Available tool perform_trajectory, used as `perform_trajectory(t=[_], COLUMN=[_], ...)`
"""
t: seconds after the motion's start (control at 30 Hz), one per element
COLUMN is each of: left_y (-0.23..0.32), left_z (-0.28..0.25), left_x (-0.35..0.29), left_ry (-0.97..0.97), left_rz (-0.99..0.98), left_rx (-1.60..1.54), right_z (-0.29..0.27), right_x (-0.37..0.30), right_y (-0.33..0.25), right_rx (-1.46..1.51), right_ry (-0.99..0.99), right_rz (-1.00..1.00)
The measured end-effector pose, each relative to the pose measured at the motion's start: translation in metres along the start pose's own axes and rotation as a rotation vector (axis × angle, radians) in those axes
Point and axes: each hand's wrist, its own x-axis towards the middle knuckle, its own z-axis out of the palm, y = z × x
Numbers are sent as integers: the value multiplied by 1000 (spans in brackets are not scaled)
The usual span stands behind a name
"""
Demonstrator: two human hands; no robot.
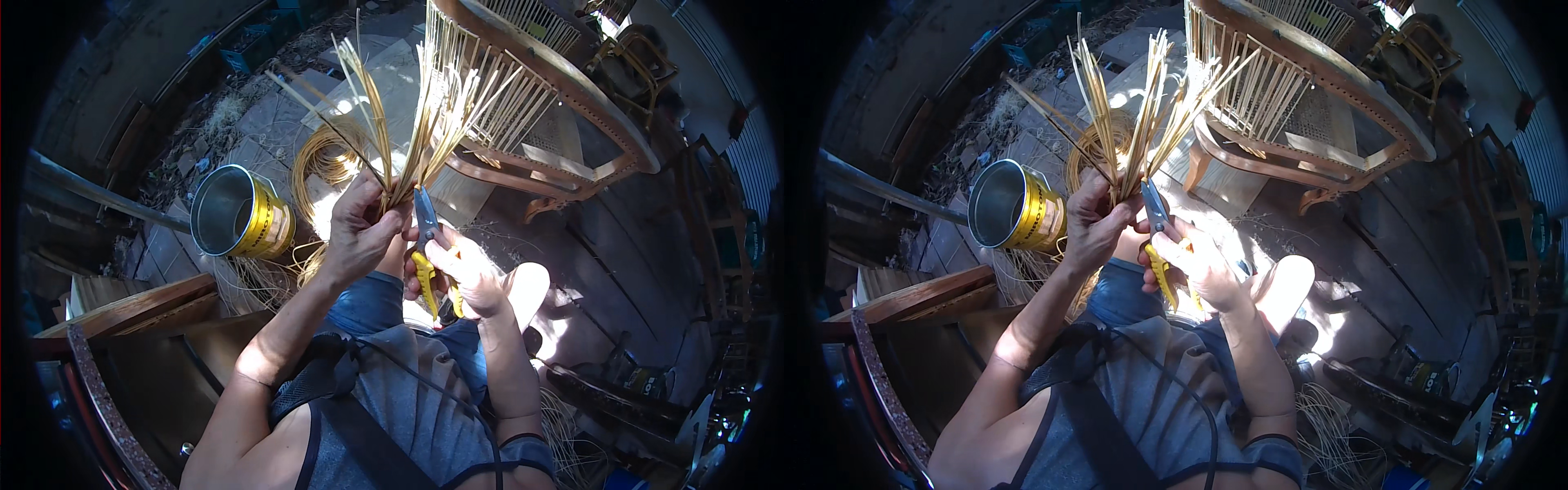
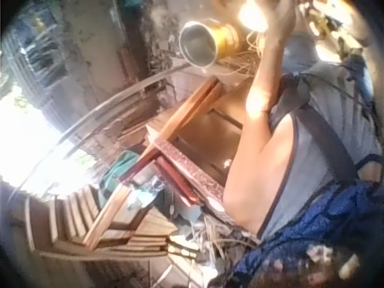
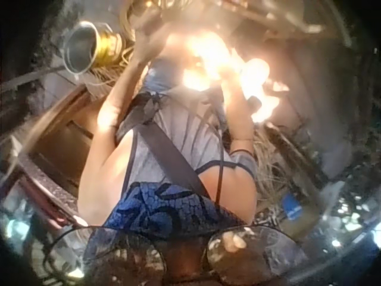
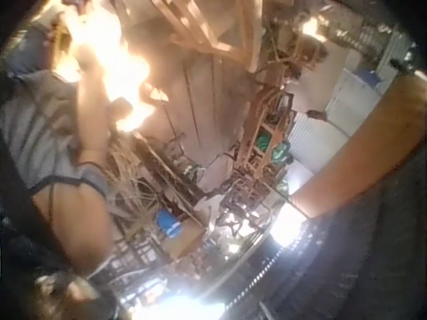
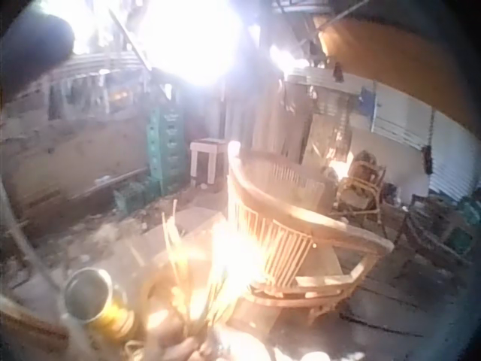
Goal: The person is weaving rattan strips into a wooden chair frame and cutting excess material with pliers.
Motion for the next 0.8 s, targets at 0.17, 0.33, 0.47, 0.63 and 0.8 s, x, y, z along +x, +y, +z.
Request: perform_trajectory(t=[0.17, 0.33, 0.47, 0.63, 0.8], left_y=[-12, 8, 0, 2, -3], left_z=[-3, -2, -14, -13, -18], left_x=[-7, 5, 10, 12, 11], left_ry=[-140, -66, -52, -53, -163], left_rz=[61, -264, -293, -284, -269], left_rx=[295, 59, -61, 16, -67], right_z=[3, -2, 0, 4, 6], right_x=[5, -3, -5, -11, -14], right_y=[6, 4, 2, 3, -10], right_rx=[12, -156, -230, -397, -359], right_ry=[116, 262, 277, 187, 55], right_rz=[-100, -291, -180, -195, -7])
